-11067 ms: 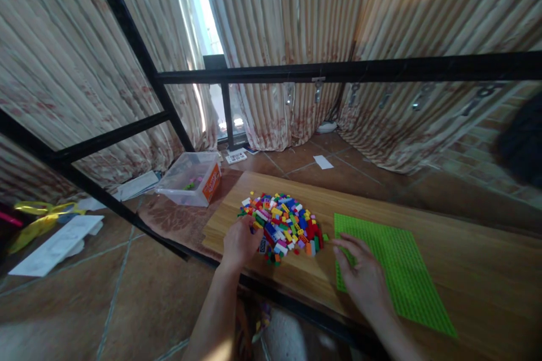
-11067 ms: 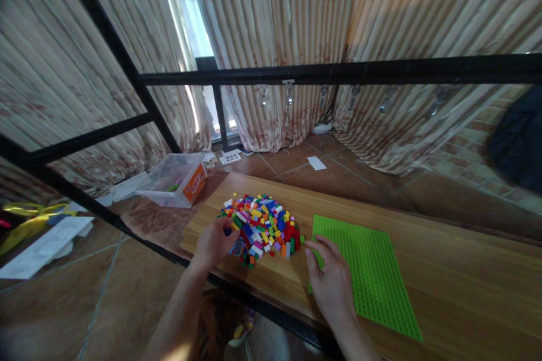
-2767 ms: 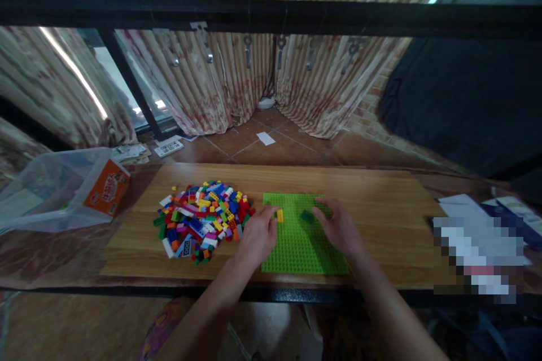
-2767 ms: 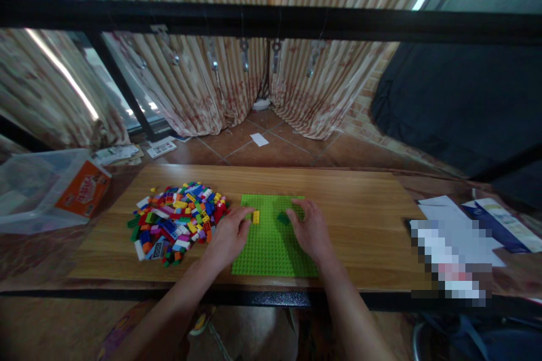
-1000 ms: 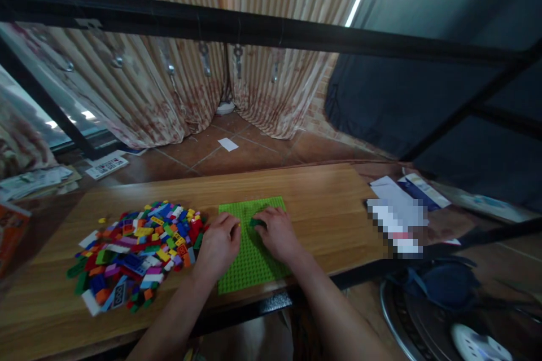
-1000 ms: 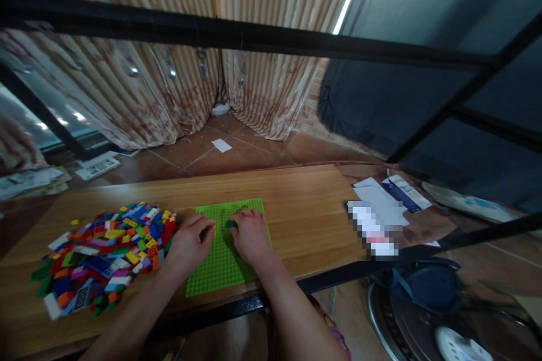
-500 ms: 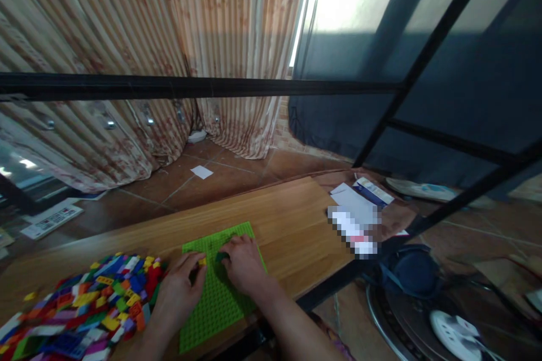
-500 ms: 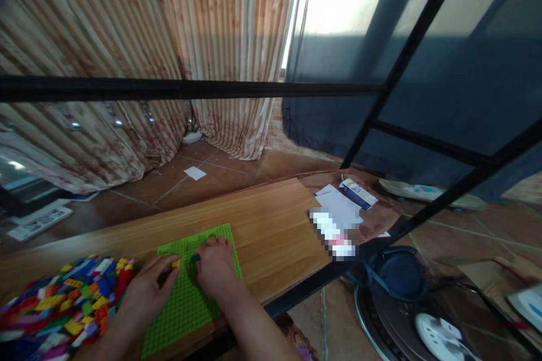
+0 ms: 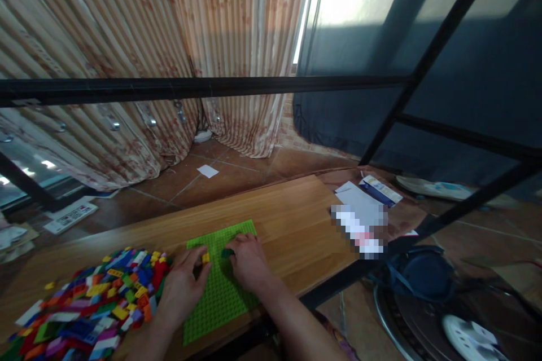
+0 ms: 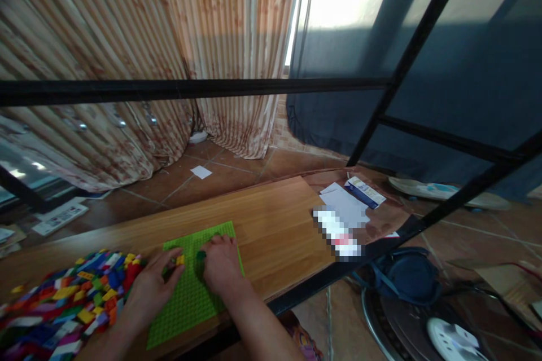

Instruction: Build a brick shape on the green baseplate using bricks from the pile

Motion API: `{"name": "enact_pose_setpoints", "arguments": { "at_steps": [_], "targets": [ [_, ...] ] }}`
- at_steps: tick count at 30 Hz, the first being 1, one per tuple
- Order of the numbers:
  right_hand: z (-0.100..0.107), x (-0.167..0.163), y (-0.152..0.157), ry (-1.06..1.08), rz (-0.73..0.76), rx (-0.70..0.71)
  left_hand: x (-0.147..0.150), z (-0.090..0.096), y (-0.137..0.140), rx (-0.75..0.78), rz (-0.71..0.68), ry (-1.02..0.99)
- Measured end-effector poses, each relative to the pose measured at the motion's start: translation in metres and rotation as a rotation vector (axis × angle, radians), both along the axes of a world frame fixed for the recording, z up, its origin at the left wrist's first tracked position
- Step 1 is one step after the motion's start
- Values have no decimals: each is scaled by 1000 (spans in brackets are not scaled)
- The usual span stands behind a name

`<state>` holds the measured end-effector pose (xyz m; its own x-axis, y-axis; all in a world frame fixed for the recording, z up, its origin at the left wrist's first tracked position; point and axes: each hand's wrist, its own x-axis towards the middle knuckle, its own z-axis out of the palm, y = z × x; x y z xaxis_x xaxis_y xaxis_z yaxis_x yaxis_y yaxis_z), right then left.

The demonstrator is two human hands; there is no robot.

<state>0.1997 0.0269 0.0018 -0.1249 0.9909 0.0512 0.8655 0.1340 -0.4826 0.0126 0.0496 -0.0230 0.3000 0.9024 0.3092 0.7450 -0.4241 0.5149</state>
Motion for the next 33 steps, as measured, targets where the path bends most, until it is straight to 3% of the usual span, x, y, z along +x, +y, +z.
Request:
{"name": "enact_pose_setpoints", "arguments": {
  "at_steps": [9, 24, 33],
  "targets": [
    [-2, -1, 6, 50, -19, 34, -1, 4, -10, -86, -24, -20],
    [-20, -16, 17, 102, 104, 68, -4, 8, -14, -217, -68, -80],
    [-22, -12, 18, 137, 126, 89, -2, 8, -16, -173, -84, -25]
  ]
}}
